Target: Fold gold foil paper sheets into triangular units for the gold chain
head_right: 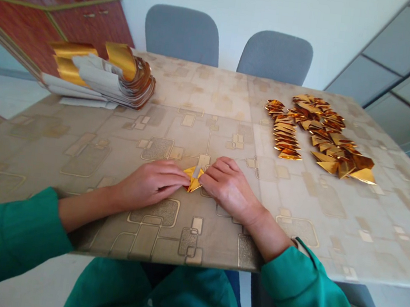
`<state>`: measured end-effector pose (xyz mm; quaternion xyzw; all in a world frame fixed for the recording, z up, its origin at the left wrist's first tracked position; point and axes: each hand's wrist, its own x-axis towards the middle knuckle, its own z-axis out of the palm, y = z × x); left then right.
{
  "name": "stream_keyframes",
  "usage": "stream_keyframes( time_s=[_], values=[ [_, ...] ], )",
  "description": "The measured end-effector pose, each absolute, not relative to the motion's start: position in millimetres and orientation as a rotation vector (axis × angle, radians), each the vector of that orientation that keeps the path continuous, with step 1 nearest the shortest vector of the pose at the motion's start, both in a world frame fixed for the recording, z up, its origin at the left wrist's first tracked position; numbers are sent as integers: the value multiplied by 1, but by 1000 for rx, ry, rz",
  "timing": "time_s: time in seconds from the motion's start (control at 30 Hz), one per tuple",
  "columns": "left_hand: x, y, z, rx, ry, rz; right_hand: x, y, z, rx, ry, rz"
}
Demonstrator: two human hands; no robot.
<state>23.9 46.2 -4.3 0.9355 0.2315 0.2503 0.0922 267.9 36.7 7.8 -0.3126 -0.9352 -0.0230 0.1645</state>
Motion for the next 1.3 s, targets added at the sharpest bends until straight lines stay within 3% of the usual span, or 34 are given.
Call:
stream_keyframes(
  time_s=[0.2,0.53,1.0,1.3],
  values=[
    [18,63,-4,2934,457,691,269,38,8,-933,-2658,19],
    [30,57,-12,2896,728,738,267,34,7,-949,-2619,-79],
    [38,50,-12,2347,1046,848,269,38,0,-1044,-2405,453],
    [41,55,-11,2340,999,826,259,39,-14,-1245,-2327,336]
  ],
)
